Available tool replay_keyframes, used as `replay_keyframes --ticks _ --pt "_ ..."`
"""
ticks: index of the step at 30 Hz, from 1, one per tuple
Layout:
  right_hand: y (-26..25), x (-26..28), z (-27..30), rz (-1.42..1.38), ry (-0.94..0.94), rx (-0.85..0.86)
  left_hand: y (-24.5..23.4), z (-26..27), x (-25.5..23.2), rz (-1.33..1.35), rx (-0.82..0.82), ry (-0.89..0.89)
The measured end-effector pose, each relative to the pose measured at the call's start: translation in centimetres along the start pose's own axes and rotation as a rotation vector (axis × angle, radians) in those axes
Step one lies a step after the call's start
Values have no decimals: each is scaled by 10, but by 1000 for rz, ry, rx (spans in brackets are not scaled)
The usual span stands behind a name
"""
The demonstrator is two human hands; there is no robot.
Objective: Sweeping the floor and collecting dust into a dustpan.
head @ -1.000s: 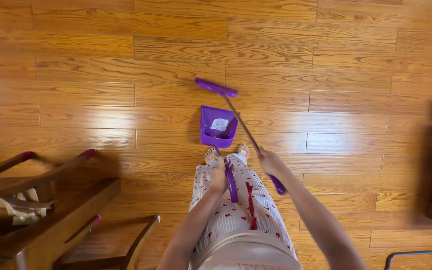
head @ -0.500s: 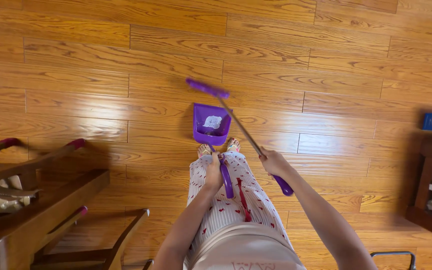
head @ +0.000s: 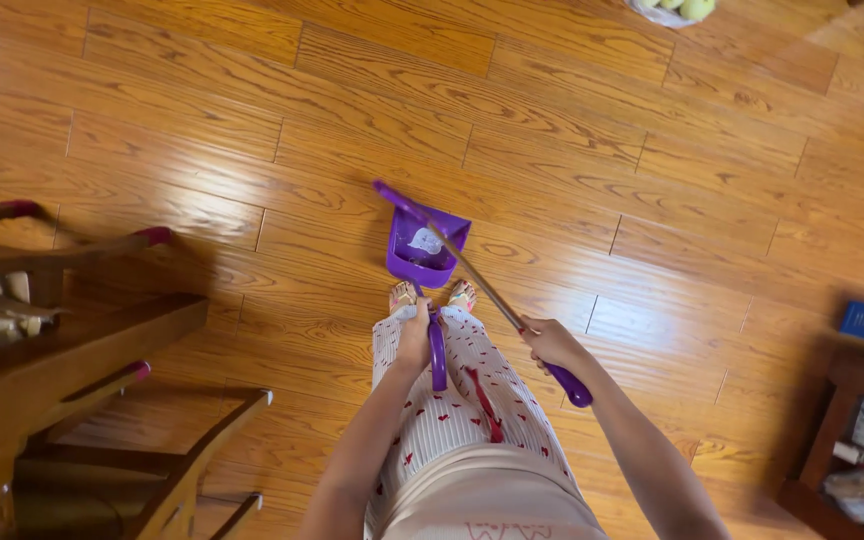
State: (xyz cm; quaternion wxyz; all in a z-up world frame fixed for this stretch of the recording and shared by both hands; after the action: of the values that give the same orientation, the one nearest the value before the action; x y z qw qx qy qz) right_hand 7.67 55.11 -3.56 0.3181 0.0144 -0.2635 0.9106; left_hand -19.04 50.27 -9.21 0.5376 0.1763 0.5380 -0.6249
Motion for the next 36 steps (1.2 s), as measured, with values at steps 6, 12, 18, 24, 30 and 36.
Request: replay_keyframes --ticks 6,12,18,24,30,36 --pt "11 33 -70 151 -249 -183 -3 -4 -3 124 -19 7" --pt "33 -12 -88 86 -265 -28 -11 -3 -18 75 -150 187" --pt "-47 21 -43 -8 -106 49 -43 15 -34 212 -158 73" --pt "78 70 -162 177 -480 -267 -121 61 -55 -137 -557 401" --pt "201 36 -153 393 -499 -271 -81 52 58 933 -166 -746" --pt "120 22 8 282 -233 5 -92 53 70 919 -99 -733"
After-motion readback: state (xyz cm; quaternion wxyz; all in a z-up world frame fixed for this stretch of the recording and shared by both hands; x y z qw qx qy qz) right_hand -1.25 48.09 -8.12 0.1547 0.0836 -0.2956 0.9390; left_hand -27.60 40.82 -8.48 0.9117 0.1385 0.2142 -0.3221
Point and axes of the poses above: each hand's wrist, its own z-axis away from the middle knuckle, its own y-axis out of the palm, x = y × z, the point moved 9 cm from there along -z, towards the middle knuckle, and after that the axes turned 14 degrees about -x, right-handed, at the moved point
